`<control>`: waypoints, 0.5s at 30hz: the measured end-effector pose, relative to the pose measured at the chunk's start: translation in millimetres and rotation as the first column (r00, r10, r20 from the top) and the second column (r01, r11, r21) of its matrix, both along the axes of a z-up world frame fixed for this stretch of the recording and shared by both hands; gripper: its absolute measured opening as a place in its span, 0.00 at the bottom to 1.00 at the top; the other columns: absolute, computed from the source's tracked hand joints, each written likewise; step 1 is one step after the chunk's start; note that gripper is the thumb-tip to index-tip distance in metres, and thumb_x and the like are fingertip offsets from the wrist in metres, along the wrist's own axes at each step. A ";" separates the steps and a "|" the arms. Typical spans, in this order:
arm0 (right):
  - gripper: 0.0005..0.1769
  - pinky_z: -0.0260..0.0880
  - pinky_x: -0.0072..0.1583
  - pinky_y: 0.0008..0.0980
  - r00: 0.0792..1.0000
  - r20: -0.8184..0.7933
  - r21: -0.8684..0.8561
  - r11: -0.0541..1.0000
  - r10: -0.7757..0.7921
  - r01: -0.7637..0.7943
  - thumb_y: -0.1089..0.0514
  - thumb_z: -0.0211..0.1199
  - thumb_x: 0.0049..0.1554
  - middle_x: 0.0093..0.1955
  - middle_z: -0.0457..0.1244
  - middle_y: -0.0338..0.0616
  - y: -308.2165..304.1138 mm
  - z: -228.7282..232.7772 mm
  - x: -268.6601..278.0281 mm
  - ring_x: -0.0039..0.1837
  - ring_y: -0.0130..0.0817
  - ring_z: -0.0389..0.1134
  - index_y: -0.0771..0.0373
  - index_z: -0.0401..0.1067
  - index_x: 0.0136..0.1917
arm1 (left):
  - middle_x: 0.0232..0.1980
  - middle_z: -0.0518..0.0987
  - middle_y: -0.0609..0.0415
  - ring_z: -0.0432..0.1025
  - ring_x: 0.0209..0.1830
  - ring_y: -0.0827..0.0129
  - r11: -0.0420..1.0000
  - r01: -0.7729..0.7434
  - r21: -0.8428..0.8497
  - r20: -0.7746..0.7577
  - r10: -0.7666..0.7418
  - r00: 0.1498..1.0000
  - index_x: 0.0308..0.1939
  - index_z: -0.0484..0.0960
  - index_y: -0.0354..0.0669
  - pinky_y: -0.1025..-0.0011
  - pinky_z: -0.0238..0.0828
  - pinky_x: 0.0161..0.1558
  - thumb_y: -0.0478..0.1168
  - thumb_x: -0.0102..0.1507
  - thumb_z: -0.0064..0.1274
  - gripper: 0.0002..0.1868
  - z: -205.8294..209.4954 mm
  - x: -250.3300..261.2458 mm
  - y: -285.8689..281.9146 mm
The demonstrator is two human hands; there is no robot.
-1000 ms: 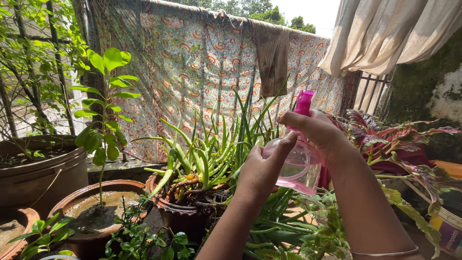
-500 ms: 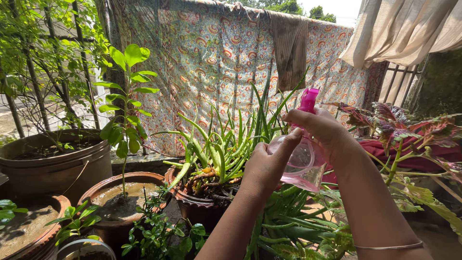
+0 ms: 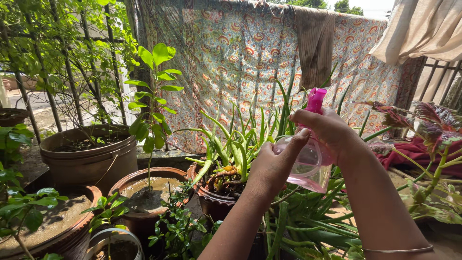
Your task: The person sprays water on various potted plants on a balcony using a pink plastic spray bottle.
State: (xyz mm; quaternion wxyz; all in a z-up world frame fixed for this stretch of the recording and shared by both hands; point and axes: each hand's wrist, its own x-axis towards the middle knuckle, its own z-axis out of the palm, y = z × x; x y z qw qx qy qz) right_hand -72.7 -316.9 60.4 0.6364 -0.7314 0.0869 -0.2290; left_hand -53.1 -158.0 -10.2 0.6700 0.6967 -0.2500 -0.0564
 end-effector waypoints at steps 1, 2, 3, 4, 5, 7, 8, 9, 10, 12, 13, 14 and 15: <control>0.19 0.72 0.42 0.43 1.000 0.008 0.002 1.000 0.013 -0.013 0.52 0.68 0.46 0.40 0.63 0.43 2.2 -0.2 1.7 0.38 0.36 0.67 0.62 0.70 0.49 | 0.45 0.83 0.41 0.81 0.35 0.63 1.000 0.001 0.013 -0.014 -0.001 1.000 0.56 0.76 0.33 0.68 0.79 0.36 0.81 0.43 0.51 0.58 2.3 -0.6 4.2; 0.19 0.72 0.42 0.42 1.000 0.016 0.005 1.000 0.026 -0.026 0.52 0.68 0.47 0.39 0.63 0.43 3.9 -0.3 3.5 0.38 0.36 0.67 0.62 0.70 0.49 | 0.44 0.83 0.41 0.81 0.35 0.62 1.000 0.002 0.025 -0.028 -0.002 1.000 0.56 0.75 0.33 0.66 0.79 0.36 0.81 0.43 0.50 0.58 4.4 -0.7 7.7; 0.19 0.72 0.41 0.42 0.999 0.024 0.007 0.999 0.038 -0.039 0.52 0.68 0.47 0.39 0.63 0.43 5.4 -0.5 5.7 0.38 0.35 0.67 0.62 0.69 0.49 | 0.44 0.83 0.41 0.80 0.35 0.60 0.999 0.004 0.038 -0.043 -0.002 0.999 0.56 0.75 0.34 0.64 0.79 0.35 0.81 0.43 0.50 0.58 5.6 0.0 11.0; 0.19 0.72 0.42 0.42 0.998 0.043 -0.010 0.999 0.050 -0.050 0.52 0.68 0.47 0.39 0.62 0.43 6.9 -0.3 8.4 0.38 0.35 0.66 0.62 0.70 0.49 | 0.45 0.83 0.41 0.81 0.35 0.61 1.000 -0.003 0.016 -0.029 0.003 1.000 0.57 0.75 0.34 0.65 0.79 0.36 0.81 0.42 0.50 0.58 5.7 1.4 13.5; 0.19 0.71 0.42 0.41 0.996 0.062 -0.028 0.998 0.063 -0.061 0.53 0.68 0.47 0.40 0.62 0.42 8.4 0.3 11.5 0.39 0.34 0.66 0.63 0.70 0.49 | 0.45 0.83 0.42 0.81 0.36 0.62 1.000 -0.009 -0.005 -0.016 0.009 1.000 0.57 0.74 0.34 0.67 0.79 0.37 0.81 0.42 0.51 0.58 5.1 3.8 14.7; 0.19 0.71 0.42 0.42 0.993 0.079 -0.015 0.996 0.091 -0.090 0.53 0.69 0.48 0.39 0.62 0.42 12.0 -0.1 16.6 0.39 0.34 0.66 0.63 0.70 0.49 | 0.46 0.83 0.42 0.81 0.39 0.65 0.999 -0.021 -0.033 0.025 0.022 0.999 0.58 0.74 0.33 0.70 0.78 0.40 0.82 0.43 0.52 0.59 1.5 11.5 16.0; 0.19 0.71 0.42 0.43 0.991 0.076 0.014 0.994 0.107 -0.109 0.53 0.69 0.48 0.39 0.62 0.42 14.3 -0.5 17.9 0.39 0.35 0.66 0.62 0.69 0.49 | 0.47 0.83 0.42 0.81 0.41 0.67 0.999 -0.027 -0.038 0.052 0.029 0.998 0.58 0.75 0.32 0.71 0.77 0.42 0.82 0.45 0.52 0.59 -1.4 15.3 17.1; 0.19 0.72 0.42 0.44 0.990 0.074 0.044 0.991 0.123 -0.127 0.53 0.69 0.47 0.39 0.61 0.42 17.0 -0.8 18.9 0.39 0.36 0.66 0.62 0.69 0.49 | 0.48 0.83 0.42 0.80 0.42 0.68 0.999 -0.033 -0.044 0.079 0.036 0.996 0.58 0.75 0.31 0.73 0.76 0.44 0.83 0.46 0.53 0.59 -3.5 19.0 18.0; 0.19 0.72 0.43 0.43 0.992 0.062 0.026 0.993 0.113 -0.114 0.53 0.69 0.47 0.39 0.62 0.42 20.1 -1.4 20.0 0.39 0.35 0.66 0.62 0.70 0.49 | 0.48 0.82 0.42 0.80 0.42 0.69 0.998 -0.050 -0.032 0.081 0.052 0.995 0.58 0.75 0.31 0.73 0.75 0.44 0.83 0.46 0.53 0.59 -5.2 22.0 19.2; 0.19 0.72 0.43 0.42 0.995 0.040 -0.011 0.996 0.093 -0.093 0.52 0.68 0.47 0.39 0.63 0.42 26.8 -1.0 22.8 0.40 0.35 0.67 0.62 0.71 0.49 | 0.48 0.81 0.43 0.78 0.41 0.70 0.996 -0.086 -0.008 0.087 0.086 0.992 0.60 0.74 0.32 0.74 0.73 0.43 0.84 0.48 0.54 0.60 -5.9 24.9 24.1; 0.19 0.72 0.43 0.42 0.996 0.028 -0.019 0.996 0.083 -0.083 0.52 0.68 0.47 0.40 0.64 0.42 30.6 -1.5 24.3 0.40 0.35 0.68 0.62 0.71 0.49 | 0.46 0.82 0.44 0.78 0.38 0.68 0.998 -0.067 -0.005 0.046 0.067 0.997 0.59 0.74 0.33 0.72 0.75 0.38 0.83 0.46 0.53 0.59 -5.5 24.6 28.0; 0.20 0.73 0.43 0.41 0.997 0.017 -0.029 0.997 0.074 -0.073 0.51 0.68 0.47 0.40 0.64 0.43 34.0 -1.7 26.1 0.40 0.35 0.68 0.62 0.71 0.50 | 0.44 0.82 0.44 0.79 0.35 0.67 0.999 -0.047 -0.004 0.006 0.047 0.999 0.58 0.73 0.34 0.70 0.76 0.34 0.82 0.45 0.52 0.58 -4.8 24.0 32.0; 0.20 0.73 0.43 0.41 0.998 0.007 -0.039 0.997 0.064 -0.063 0.51 0.68 0.48 0.40 0.64 0.43 37.5 -2.0 28.1 0.40 0.35 0.68 0.62 0.71 0.50 | 0.42 0.82 0.45 0.79 0.31 0.66 1.000 -0.027 -0.005 -0.033 0.027 0.999 0.57 0.73 0.35 0.68 0.77 0.29 0.81 0.43 0.51 0.57 -3.9 23.5 36.5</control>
